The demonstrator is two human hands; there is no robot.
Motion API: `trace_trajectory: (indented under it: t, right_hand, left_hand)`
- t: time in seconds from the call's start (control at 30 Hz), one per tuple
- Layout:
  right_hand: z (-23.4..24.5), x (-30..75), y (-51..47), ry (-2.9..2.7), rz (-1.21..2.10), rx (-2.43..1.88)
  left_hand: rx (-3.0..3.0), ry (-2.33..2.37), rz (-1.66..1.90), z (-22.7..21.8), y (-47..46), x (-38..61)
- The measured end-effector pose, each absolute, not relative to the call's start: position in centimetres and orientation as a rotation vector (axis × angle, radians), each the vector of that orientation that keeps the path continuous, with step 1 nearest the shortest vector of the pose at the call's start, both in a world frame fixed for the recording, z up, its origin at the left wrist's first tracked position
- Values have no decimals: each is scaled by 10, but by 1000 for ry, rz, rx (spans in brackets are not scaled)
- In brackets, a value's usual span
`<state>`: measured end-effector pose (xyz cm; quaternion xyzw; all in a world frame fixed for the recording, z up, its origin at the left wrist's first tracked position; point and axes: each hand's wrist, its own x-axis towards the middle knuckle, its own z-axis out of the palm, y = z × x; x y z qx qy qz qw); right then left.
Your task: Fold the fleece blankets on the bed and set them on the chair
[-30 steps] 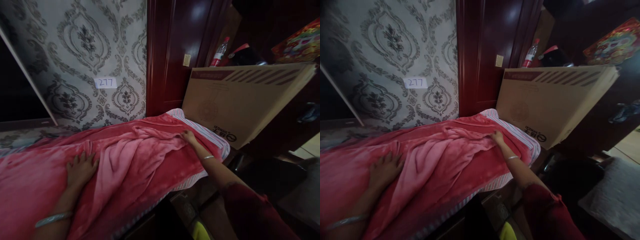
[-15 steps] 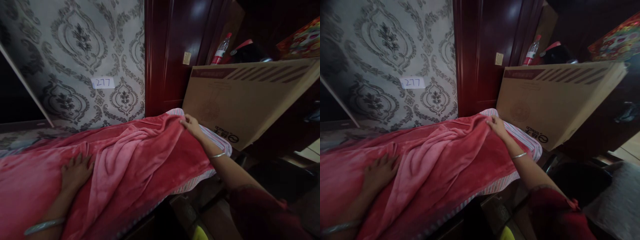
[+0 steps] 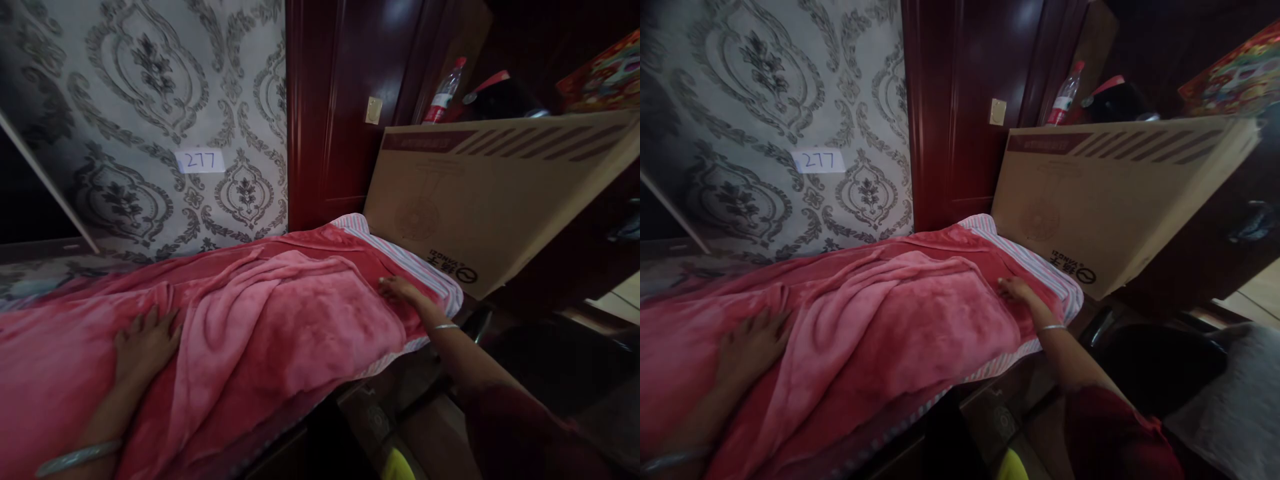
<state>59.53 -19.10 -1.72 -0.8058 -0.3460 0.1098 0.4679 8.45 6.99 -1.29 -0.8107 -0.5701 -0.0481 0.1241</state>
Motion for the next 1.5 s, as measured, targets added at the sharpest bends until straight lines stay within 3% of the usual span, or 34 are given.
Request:
trace_trajectory:
  t: [0.23,0.47,0.83,1.23,1.5]
  right_hand:
    - [-46,588,-206,-924,351,-2110]
    - [-35,599,-209,-825,226,-2139]
    - [-17,569,-50,-785,618,-1770]
    - [-55,587,-30,-629,303,-1520]
    - [-19,509,14,-905,216,-1510]
  left_hand:
    - [-2368,-1637,-183,-14,69,84]
    - [-2360,-1664,-123,-12,69,84]
    - [-2357,-1633,-162,-21,77,80]
    - [-2387,-1620,-226,-28,82,77]
    - [-2345,-1716,-147,-24,75,81]
